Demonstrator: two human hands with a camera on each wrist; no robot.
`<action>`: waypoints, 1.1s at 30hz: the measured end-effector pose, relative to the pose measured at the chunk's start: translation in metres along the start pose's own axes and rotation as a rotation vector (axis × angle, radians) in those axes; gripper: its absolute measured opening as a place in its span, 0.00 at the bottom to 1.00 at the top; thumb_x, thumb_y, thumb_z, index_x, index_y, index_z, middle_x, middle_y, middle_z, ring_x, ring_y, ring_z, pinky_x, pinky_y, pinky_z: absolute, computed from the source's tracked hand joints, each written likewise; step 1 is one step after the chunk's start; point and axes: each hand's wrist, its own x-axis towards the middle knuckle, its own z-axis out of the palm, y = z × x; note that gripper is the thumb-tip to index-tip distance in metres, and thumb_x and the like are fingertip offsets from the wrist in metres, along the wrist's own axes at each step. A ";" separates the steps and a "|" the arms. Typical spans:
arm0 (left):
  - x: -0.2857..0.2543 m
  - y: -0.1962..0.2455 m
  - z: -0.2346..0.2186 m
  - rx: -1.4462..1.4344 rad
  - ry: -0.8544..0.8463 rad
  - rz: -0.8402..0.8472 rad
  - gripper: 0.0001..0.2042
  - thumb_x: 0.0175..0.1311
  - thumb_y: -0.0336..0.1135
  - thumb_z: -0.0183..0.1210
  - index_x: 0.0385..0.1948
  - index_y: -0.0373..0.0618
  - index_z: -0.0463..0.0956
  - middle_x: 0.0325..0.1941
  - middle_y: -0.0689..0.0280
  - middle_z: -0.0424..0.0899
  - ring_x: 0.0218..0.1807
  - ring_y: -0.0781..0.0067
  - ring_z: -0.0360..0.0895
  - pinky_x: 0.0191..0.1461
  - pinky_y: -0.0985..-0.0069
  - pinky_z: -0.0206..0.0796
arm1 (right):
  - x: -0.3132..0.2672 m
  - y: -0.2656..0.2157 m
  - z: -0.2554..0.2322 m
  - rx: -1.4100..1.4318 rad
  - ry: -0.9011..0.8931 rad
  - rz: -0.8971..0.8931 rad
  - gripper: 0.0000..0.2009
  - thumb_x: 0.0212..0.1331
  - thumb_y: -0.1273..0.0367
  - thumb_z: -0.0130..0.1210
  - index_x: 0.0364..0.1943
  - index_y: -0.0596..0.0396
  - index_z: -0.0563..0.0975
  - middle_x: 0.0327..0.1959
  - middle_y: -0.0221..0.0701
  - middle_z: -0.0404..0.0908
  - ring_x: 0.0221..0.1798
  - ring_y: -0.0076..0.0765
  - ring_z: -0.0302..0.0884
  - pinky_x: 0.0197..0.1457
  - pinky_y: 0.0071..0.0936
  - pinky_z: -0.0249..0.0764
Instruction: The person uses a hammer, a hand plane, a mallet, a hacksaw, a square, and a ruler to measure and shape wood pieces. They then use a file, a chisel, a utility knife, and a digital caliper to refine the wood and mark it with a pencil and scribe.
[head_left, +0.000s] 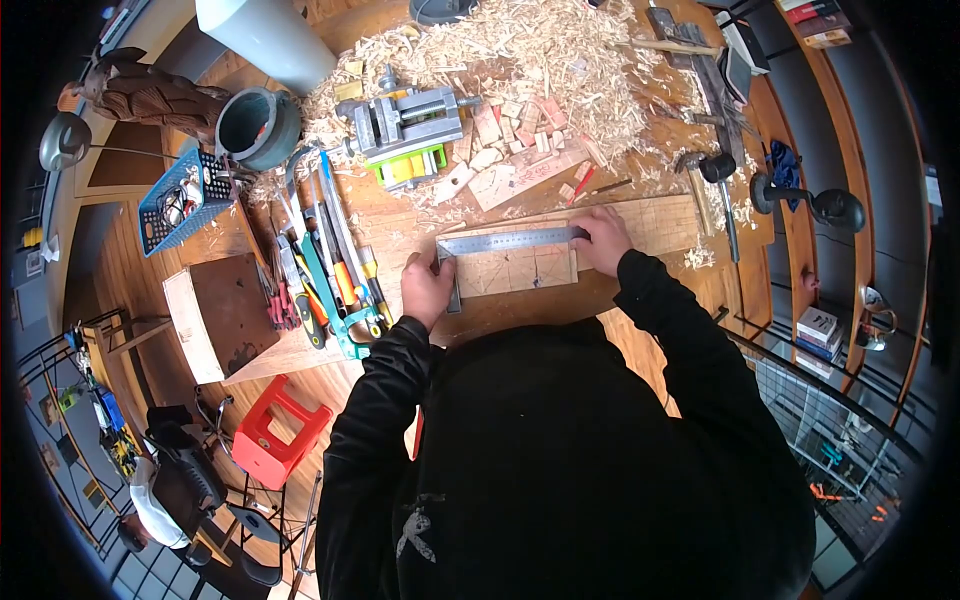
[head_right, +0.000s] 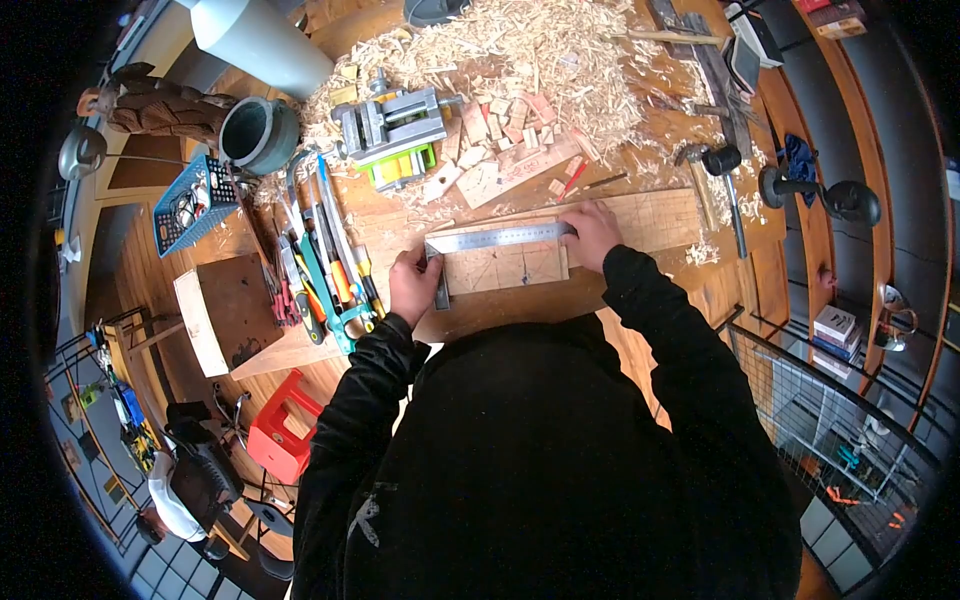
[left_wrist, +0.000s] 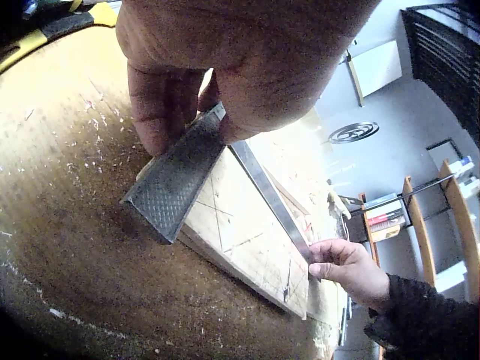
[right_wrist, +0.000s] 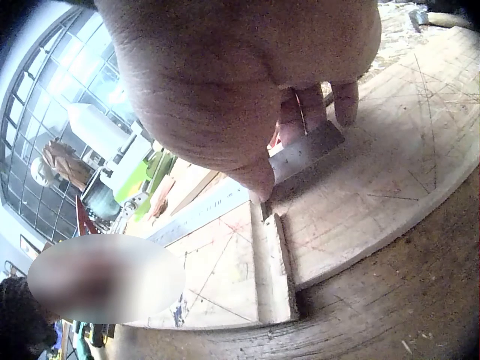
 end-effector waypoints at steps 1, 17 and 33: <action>0.000 0.000 0.000 0.000 0.000 0.000 0.11 0.56 0.35 0.63 0.31 0.33 0.79 0.26 0.50 0.76 0.29 0.48 0.76 0.35 0.59 0.69 | 0.000 0.000 0.000 0.010 0.007 -0.001 0.14 0.49 0.67 0.64 0.42 0.48 0.82 0.39 0.37 0.75 0.52 0.49 0.69 0.57 0.42 0.66; 0.000 0.004 -0.002 -0.011 -0.002 -0.011 0.10 0.56 0.35 0.63 0.32 0.35 0.79 0.25 0.52 0.76 0.28 0.50 0.75 0.35 0.60 0.68 | 0.019 0.015 0.008 0.169 0.033 0.046 0.05 0.53 0.70 0.61 0.32 0.54 0.84 0.29 0.38 0.79 0.37 0.43 0.76 0.44 0.37 0.72; -0.001 0.006 -0.003 -0.009 -0.003 -0.012 0.11 0.56 0.35 0.63 0.31 0.35 0.78 0.25 0.51 0.75 0.29 0.50 0.75 0.36 0.59 0.68 | 0.028 0.031 0.021 0.279 -0.069 0.118 0.05 0.55 0.71 0.60 0.32 0.59 0.83 0.28 0.36 0.82 0.33 0.31 0.80 0.40 0.28 0.74</action>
